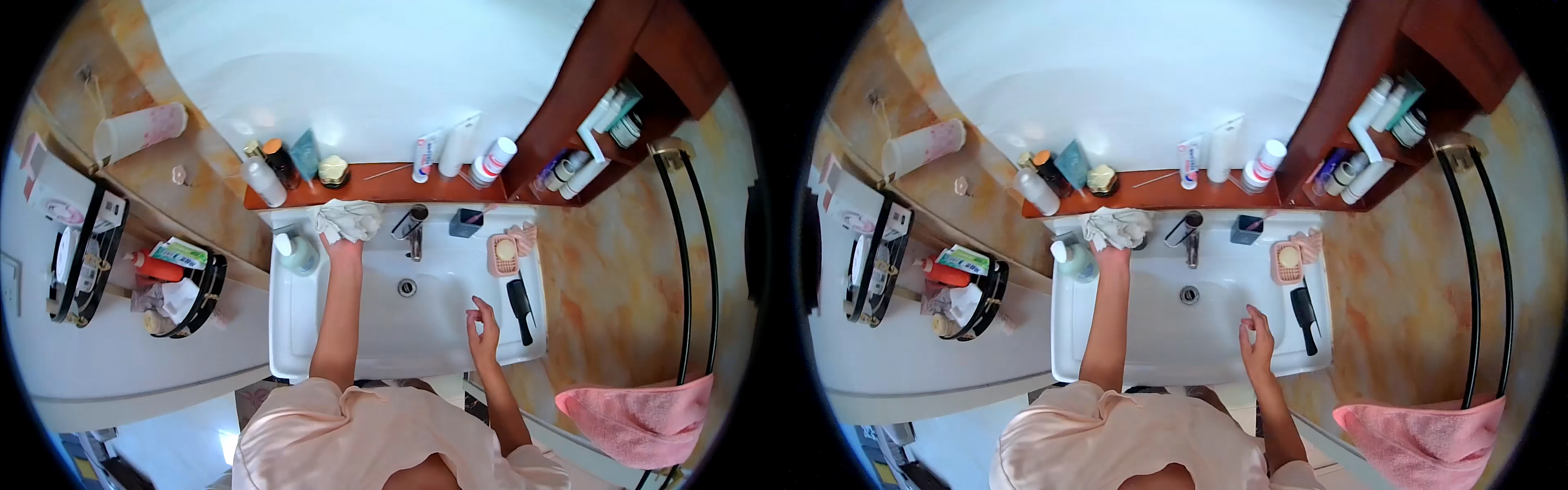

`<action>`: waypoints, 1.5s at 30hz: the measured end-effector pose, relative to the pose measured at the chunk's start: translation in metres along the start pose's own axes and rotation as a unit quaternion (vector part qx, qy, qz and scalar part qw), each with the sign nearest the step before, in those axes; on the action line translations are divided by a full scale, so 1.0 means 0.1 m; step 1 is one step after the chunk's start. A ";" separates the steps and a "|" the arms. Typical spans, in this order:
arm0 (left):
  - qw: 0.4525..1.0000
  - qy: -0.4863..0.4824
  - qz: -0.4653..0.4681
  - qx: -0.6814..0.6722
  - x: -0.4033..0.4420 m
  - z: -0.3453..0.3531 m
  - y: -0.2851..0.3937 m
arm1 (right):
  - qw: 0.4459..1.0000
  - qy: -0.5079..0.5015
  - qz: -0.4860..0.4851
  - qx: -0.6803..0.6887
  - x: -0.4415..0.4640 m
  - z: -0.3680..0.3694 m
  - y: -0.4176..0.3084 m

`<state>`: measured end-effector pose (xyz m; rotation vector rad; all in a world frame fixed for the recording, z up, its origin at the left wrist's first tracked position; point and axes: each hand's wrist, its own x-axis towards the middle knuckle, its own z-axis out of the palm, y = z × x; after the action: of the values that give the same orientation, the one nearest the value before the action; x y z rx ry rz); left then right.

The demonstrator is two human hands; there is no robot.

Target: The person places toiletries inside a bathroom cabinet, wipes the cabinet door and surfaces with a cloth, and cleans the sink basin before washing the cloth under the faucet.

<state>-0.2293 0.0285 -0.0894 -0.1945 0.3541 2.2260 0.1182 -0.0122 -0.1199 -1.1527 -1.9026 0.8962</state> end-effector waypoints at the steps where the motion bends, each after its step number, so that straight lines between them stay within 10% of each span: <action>1: 0.999 0.033 0.006 -0.025 0.01 0.04 -0.12 | 1.000 0.004 0.006 0.002 -0.06 -0.04 0.05; 14: 0.966 -0.040 -0.230 -0.106 0.27 -0.40 -2.49 | 0.992 0.021 0.125 0.018 -0.73 -0.48 0.54; 18: 0.966 0.042 -0.251 -0.046 -0.10 0.23 -2.33 | 0.986 -0.003 0.131 0.102 -0.61 -0.51 0.55; 25: 0.958 -0.084 -0.272 -0.023 -0.32 0.01 -1.71 | 0.992 0.057 0.005 0.115 0.77 -0.46 0.14; 27: 0.922 -0.269 -0.156 0.232 -0.26 -0.26 -1.72 | 0.985 0.047 -0.028 0.164 1.02 -0.26 -0.04; 29: 0.916 -0.221 -0.328 -0.066 -0.56 0.06 -1.45 | 0.987 0.005 -0.084 0.135 1.11 -0.12 -0.39; 30: 0.955 -0.079 -0.286 0.018 -0.76 0.24 -1.33 | 0.982 -0.020 -0.121 0.146 1.11 -0.01 -0.52; 34: 0.952 -0.008 -0.263 0.159 -0.71 -0.12 -1.43 | 0.984 0.014 -0.145 0.102 0.97 0.44 -0.64; 37: 0.878 -0.196 -0.178 0.399 -0.84 -0.01 -1.28 | 0.966 0.056 -0.011 0.253 0.96 0.54 -0.35; 41: 0.790 -0.288 -0.069 0.536 -0.85 0.02 -1.16 | 0.798 0.121 0.207 0.553 1.10 0.50 -0.09; 45: 0.611 -0.299 0.345 0.647 -0.75 0.40 -0.72 | 0.644 0.079 0.269 0.712 1.49 0.72 0.28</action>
<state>-0.1266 0.0289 -0.0451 1.6579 1.7153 1.9004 0.0183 0.1203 -0.1452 -0.6136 -0.1886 1.9497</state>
